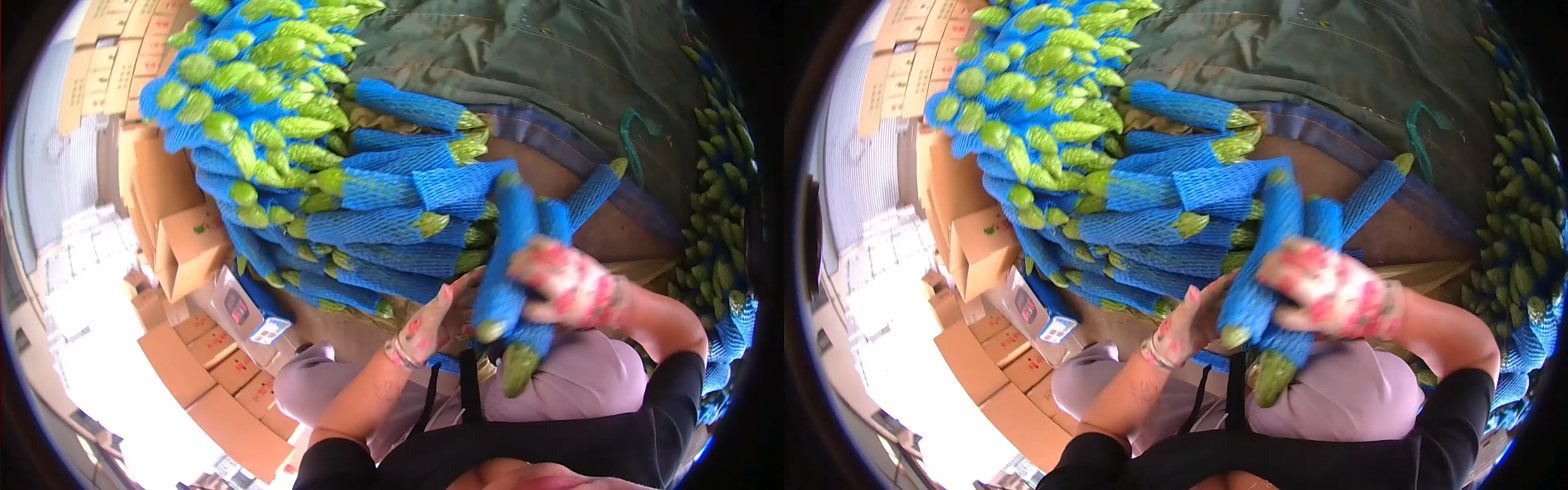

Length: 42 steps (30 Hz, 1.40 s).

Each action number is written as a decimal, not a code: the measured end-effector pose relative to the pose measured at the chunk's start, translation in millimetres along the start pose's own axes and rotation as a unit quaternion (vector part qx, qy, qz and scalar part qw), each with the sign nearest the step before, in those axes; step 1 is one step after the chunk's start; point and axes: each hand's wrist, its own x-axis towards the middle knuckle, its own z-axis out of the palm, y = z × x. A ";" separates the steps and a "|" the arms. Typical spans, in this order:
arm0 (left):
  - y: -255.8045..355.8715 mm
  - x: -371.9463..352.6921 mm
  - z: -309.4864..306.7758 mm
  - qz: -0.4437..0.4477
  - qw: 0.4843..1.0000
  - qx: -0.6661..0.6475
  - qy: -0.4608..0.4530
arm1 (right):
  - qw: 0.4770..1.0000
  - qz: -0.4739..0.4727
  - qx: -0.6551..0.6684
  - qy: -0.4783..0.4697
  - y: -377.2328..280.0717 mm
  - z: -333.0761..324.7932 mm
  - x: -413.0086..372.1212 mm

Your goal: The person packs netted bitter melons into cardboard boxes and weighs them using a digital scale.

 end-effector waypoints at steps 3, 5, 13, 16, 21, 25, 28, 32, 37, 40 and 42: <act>-27.9 -4.0 -46.6 -0.060 0.997 0.005 0.039 | 0.972 -0.202 -0.087 -0.085 -0.7 63.4 25.8; -28.9 -12.4 -52.1 0.001 0.900 0.431 0.069 | 0.971 -0.189 -0.018 -0.147 -3.1 67.4 34.8; -78.4 -53.2 -58.1 0.024 0.778 0.619 0.107 | 0.998 -0.031 0.051 0.010 64.7 -0.8 137.7; -68.2 -55.2 -47.1 0.017 0.722 0.674 0.155 | 0.970 0.187 -0.148 0.036 159.1 13.7 160.2; -46.8 -62.2 -63.1 0.052 0.633 0.762 0.125 | 0.898 0.395 -0.172 -0.083 236.1 53.9 197.8; -31.7 -74.3 -58.4 0.061 0.647 0.754 0.094 | 0.866 0.453 -0.198 -0.084 231.0 62.2 209.1; -11.3 -96.3 -57.9 0.097 0.671 0.733 0.062 | 0.883 0.439 -0.162 -0.038 219.5 42.4 205.7; 12.4 -153.4 -78.3 0.102 0.641 0.756 0.088 | 0.852 0.444 0.207 0.186 168.0 -1.4 158.8; 35.7 -210.1 -111.7 0.024 0.602 0.798 0.034 | 0.682 0.345 0.585 0.271 45.5 0.0 54.9; 39.4 -246.9 -145.1 0.017 0.583 0.813 -0.008 | 0.611 0.414 0.553 0.387 -36.5 48.1 17.3; 55.4 -263.4 -144.6 0.024 0.602 0.797 -0.035 | 0.599 0.430 0.527 0.423 -87.4 83.2 14.3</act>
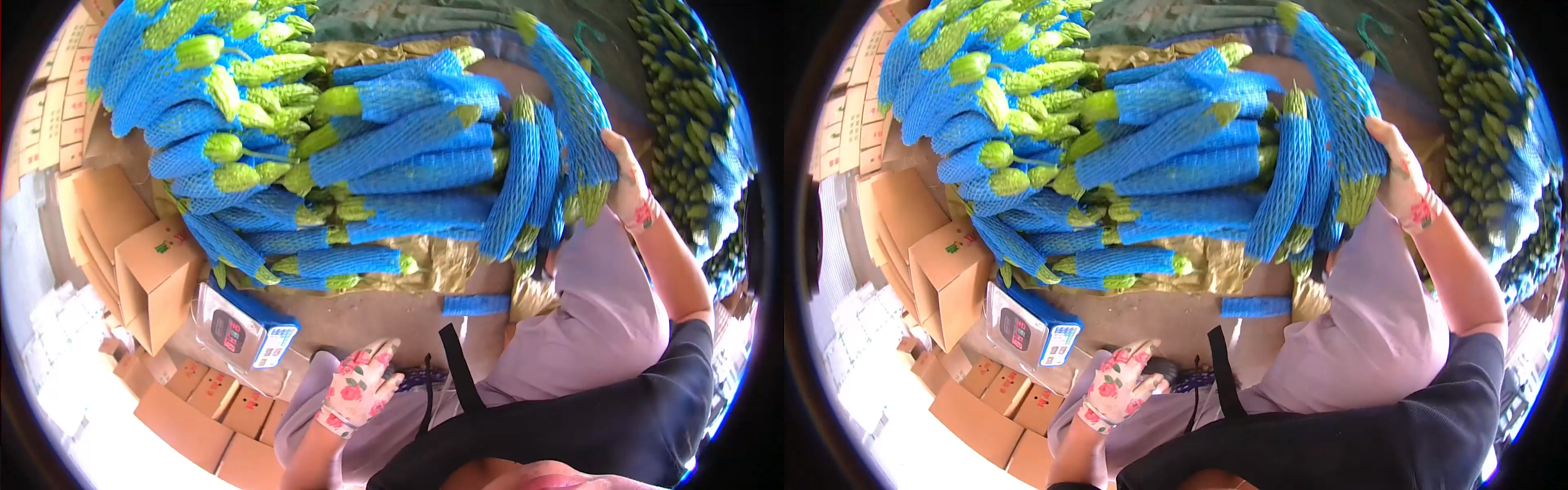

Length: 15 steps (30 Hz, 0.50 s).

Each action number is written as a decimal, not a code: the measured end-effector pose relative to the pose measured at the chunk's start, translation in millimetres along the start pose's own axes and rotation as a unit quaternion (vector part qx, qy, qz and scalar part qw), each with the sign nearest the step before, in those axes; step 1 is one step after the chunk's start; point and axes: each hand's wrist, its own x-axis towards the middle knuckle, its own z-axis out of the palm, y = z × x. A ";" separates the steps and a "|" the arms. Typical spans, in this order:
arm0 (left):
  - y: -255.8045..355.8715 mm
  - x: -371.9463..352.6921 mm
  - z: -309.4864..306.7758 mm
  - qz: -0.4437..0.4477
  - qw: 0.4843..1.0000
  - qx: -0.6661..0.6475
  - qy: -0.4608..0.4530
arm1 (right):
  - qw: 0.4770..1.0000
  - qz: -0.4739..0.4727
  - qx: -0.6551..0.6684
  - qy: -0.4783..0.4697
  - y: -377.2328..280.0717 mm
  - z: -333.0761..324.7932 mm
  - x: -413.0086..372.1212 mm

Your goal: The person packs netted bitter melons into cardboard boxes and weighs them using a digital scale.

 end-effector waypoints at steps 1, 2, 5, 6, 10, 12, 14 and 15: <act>2.0 -4.7 -12.3 0.017 1.000 -0.020 0.003 | 0.999 -0.022 0.009 0.047 14.5 13.5 -22.8; -3.6 -13.8 -18.5 0.034 0.999 -0.016 0.013 | 0.994 -0.046 0.018 0.094 25.5 25.8 -39.5; -33.7 -41.7 -23.8 0.038 0.999 -0.002 -0.002 | 0.971 -0.028 -0.125 0.202 81.6 5.8 -60.8; -42.1 -50.9 -27.7 0.047 0.998 0.029 -0.012 | 0.955 -0.037 -0.168 0.241 100.1 7.5 -57.3; -67.5 -88.2 -48.6 0.080 0.995 0.051 -0.030 | 0.695 0.076 -0.635 0.328 121.2 19.5 -58.7; -76.0 -105.2 -60.1 0.110 0.993 0.032 -0.004 | 0.686 0.057 -0.628 0.364 143.7 4.4 -58.7; -84.1 -124.2 -65.8 0.126 0.992 0.004 0.019 | 0.702 0.010 -0.597 0.389 165.8 -9.1 -58.6; -87.2 -132.8 -66.6 0.136 0.990 -0.004 0.028 | 0.715 -0.025 -0.575 0.398 169.7 -5.7 -57.6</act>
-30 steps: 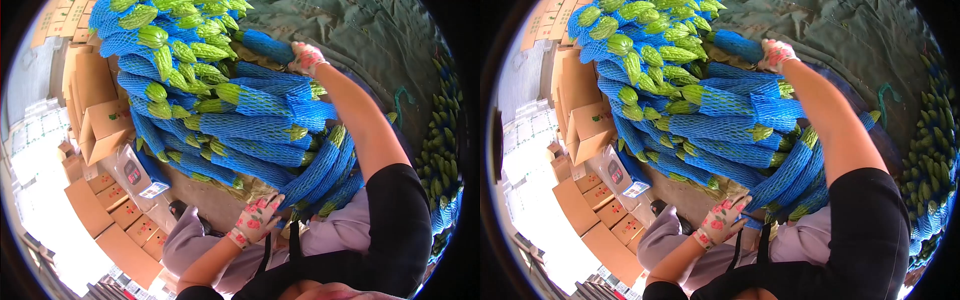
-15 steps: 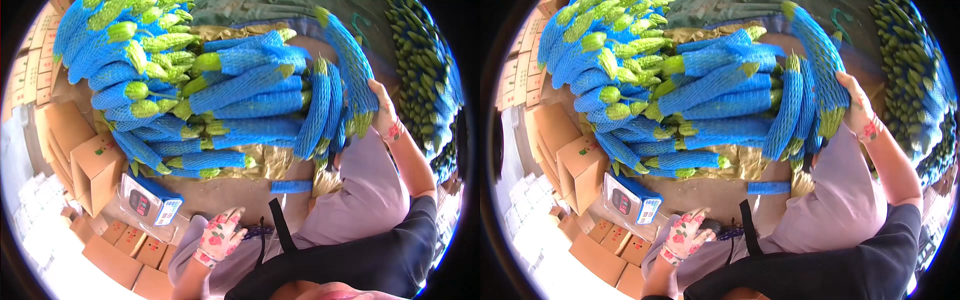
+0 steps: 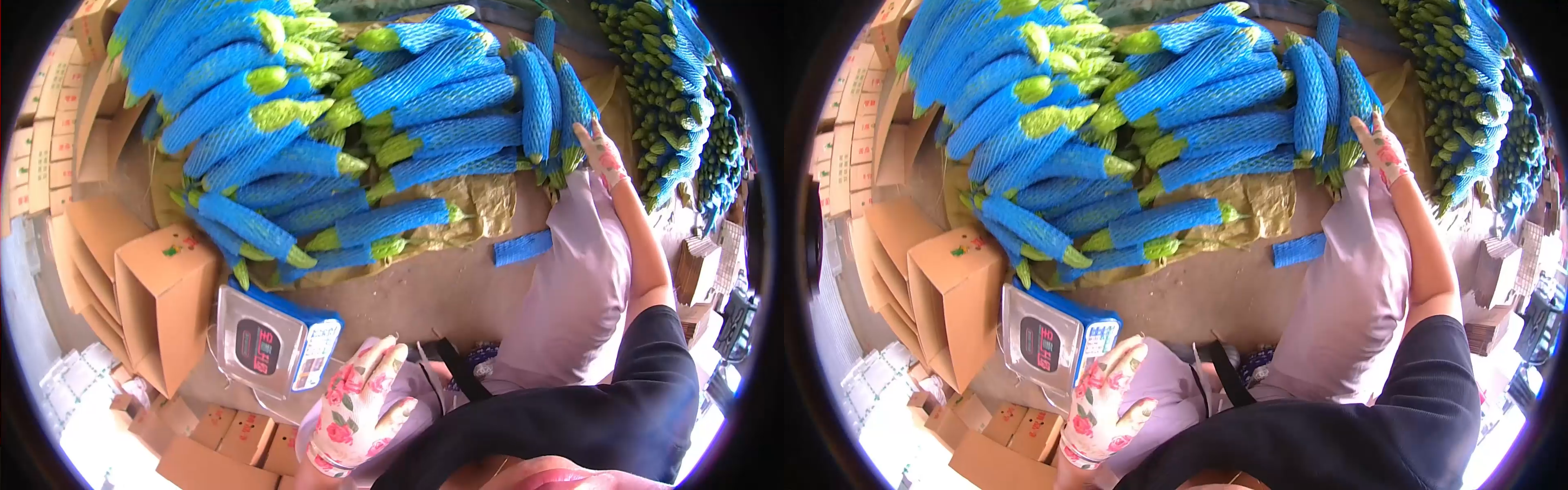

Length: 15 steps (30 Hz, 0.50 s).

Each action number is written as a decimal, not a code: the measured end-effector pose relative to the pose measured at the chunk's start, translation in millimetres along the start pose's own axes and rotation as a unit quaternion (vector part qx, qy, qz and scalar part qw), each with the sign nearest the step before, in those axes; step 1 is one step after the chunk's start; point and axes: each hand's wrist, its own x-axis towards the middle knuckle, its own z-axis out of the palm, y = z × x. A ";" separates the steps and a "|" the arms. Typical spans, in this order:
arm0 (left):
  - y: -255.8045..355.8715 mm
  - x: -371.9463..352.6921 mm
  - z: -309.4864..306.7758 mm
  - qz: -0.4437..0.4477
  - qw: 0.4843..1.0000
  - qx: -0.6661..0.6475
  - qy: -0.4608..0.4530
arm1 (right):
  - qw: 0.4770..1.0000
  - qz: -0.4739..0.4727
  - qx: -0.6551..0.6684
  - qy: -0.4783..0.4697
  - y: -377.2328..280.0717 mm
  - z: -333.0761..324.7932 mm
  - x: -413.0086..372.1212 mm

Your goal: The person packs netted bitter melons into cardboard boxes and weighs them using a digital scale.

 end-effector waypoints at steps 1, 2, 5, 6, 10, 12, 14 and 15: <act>0.3 -7.7 -1.3 0.010 1.000 -0.007 0.012 | 0.999 0.029 -0.009 0.008 -0.1 -0.4 -4.7; 2.3 -14.9 -2.8 0.020 0.999 -0.013 0.026 | 1.000 0.024 -0.011 0.005 -0.8 -2.3 -7.5; 17.0 -36.7 -3.8 0.033 0.999 0.008 0.016 | 0.991 0.037 0.054 0.113 11.7 0.0 -6.8; 21.9 -44.9 -0.8 0.047 0.999 0.015 0.009 | 0.985 -0.034 -0.038 0.162 45.5 3.8 3.3; 48.7 -75.7 15.3 0.053 0.991 0.115 0.029 | 0.971 -0.031 0.124 0.200 103.7 -4.8 -16.7; 60.1 -89.0 26.6 0.068 0.986 0.145 0.051 | 0.910 0.053 0.371 0.176 104.2 -16.6 -50.0; 69.8 -103.1 41.0 0.088 0.975 0.188 0.075 | 0.920 -0.052 0.347 0.172 129.1 -22.9 -80.0; 76.9 -109.6 48.5 0.086 0.970 0.216 0.073 | 0.924 -0.079 0.329 0.180 134.3 -28.4 -98.6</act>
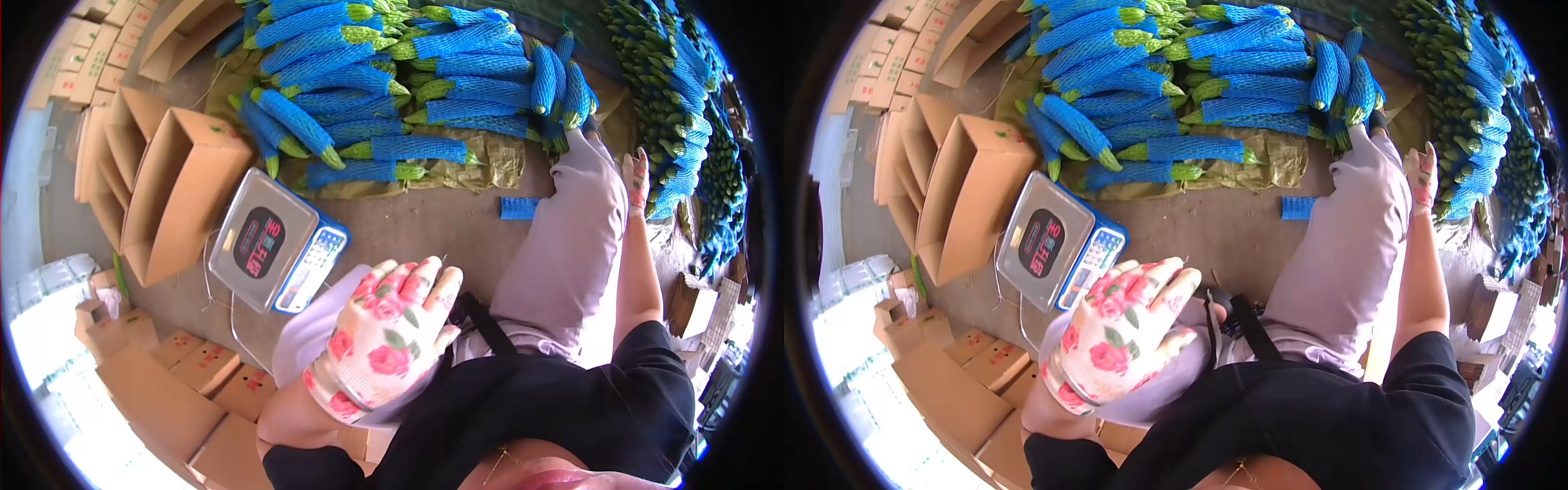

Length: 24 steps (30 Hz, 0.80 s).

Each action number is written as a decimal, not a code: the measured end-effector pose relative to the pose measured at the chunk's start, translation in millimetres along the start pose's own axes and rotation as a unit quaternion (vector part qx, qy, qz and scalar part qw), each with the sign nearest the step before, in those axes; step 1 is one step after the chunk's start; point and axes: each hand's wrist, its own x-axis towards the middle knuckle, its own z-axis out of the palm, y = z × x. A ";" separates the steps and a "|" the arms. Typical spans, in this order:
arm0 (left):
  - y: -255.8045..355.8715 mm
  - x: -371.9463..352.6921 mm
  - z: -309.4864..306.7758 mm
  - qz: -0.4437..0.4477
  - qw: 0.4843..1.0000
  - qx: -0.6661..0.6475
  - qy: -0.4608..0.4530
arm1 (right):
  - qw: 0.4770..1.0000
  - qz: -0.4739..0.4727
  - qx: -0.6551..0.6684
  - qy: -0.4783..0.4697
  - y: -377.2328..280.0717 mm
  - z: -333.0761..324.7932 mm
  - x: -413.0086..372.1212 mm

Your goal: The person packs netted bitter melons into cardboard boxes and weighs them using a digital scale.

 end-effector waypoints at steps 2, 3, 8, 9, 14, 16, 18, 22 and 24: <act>22.1 -14.5 0.0 0.008 0.999 0.013 -0.036 | 0.999 -0.034 0.009 -0.031 5.9 -23.5 -18.3; 33.2 -24.5 1.5 0.019 0.997 0.018 -0.078 | 0.999 -0.017 -0.004 -0.031 -13.7 -39.0 -40.9; 53.5 -66.8 18.8 0.089 0.996 0.009 -0.008 | 0.995 -0.102 0.021 -0.004 -2.5 -106.9 -61.5; 53.1 -71.5 24.0 0.093 0.996 0.007 0.000 | 0.988 -0.130 0.087 0.000 5.4 -116.8 -56.3; 56.3 -98.8 45.6 0.071 0.997 0.003 0.034 | 0.985 -0.133 0.097 -0.043 -47.0 -170.1 -48.5; 54.3 -111.6 52.8 0.044 0.996 -0.048 0.065 | 0.983 -0.166 0.066 -0.046 -76.2 -179.6 -41.3; 42.0 -121.9 70.0 0.074 0.928 -0.293 0.217 | 0.973 -0.213 0.075 -0.056 -129.3 -177.7 -53.0; 22.5 -154.0 53.9 0.049 0.830 -0.412 0.372 | 0.956 -0.238 0.071 -0.155 -187.7 -184.2 -42.7; -0.8 -162.9 60.5 0.019 0.757 -0.451 0.473 | 0.945 -0.249 0.027 -0.211 -200.6 -181.5 -38.9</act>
